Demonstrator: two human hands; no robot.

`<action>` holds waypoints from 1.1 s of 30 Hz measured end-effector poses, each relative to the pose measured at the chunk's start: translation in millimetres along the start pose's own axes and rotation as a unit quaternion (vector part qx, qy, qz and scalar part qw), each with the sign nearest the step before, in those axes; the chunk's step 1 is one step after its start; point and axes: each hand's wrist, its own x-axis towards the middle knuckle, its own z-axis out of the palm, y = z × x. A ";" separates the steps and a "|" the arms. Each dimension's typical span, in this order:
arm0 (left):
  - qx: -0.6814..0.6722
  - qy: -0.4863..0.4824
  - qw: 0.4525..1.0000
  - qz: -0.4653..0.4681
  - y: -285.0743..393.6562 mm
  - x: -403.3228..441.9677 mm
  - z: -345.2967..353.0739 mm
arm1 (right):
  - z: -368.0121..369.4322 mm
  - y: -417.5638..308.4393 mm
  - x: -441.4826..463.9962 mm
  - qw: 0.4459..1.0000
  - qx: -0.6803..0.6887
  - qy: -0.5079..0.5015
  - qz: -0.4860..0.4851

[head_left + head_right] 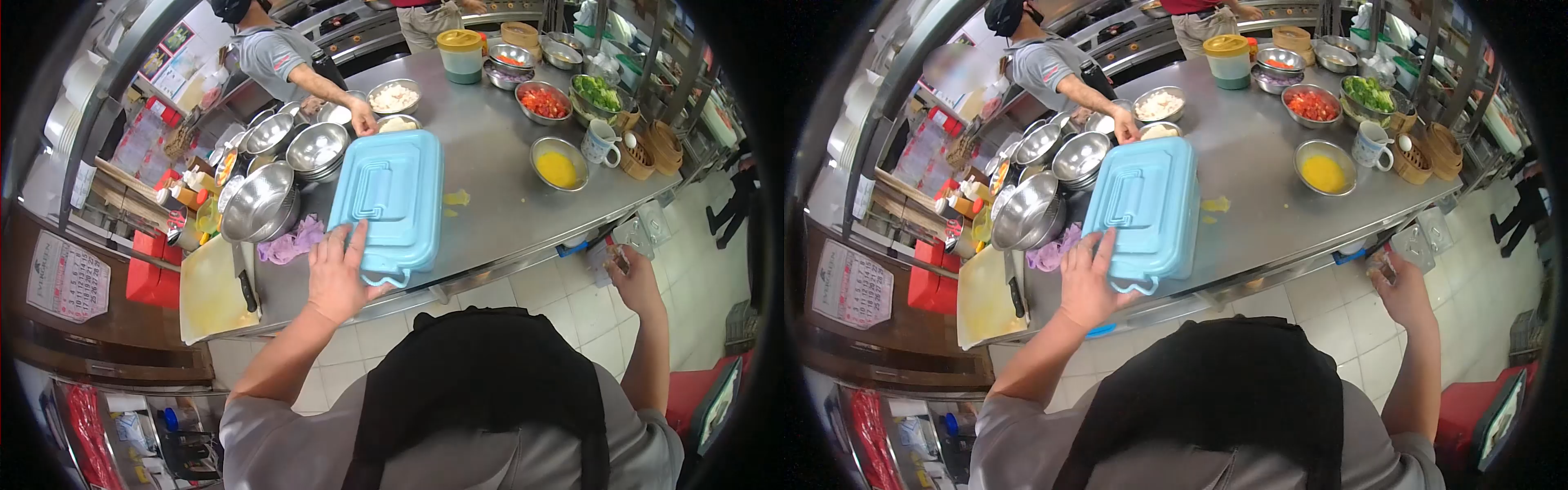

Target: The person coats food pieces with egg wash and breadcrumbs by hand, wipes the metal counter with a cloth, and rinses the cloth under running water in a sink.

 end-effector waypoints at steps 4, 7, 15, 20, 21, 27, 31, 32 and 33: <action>0.026 -0.027 0.999 -0.024 9.8 7.1 -6.3 | 5.7 -3.2 1.4 0.999 -0.020 0.005 -0.041; 0.065 -0.066 0.996 -0.006 13.7 10.0 -9.1 | 9.6 -11.8 3.0 0.998 -0.025 0.003 -0.049; -0.017 -0.083 0.995 0.056 -0.8 16.6 -26.9 | 16.3 -7.9 5.4 0.996 -0.033 0.000 -0.082; -0.070 -0.097 0.989 0.085 3.2 24.0 -34.8 | 11.0 -11.3 2.2 0.998 -0.040 -0.022 -0.035; -0.074 -0.103 0.987 0.095 4.5 25.1 -36.4 | 12.4 -10.5 4.1 0.998 -0.036 -0.021 -0.037; -0.085 -0.107 0.981 0.135 6.2 38.4 -37.4 | 16.5 -5.5 2.5 0.998 -0.039 -0.013 -0.053; -0.117 -0.105 0.978 0.134 6.3 45.9 -29.8 | 15.0 -0.7 3.2 0.993 -0.109 -0.014 -0.040; -0.116 -0.113 0.979 0.123 6.3 49.3 -31.8 | 14.9 -0.6 0.9 0.993 -0.107 -0.009 -0.040; -0.121 -0.120 0.977 0.130 7.1 54.9 -38.6 | 14.3 -1.2 0.1 0.993 -0.105 -0.006 -0.044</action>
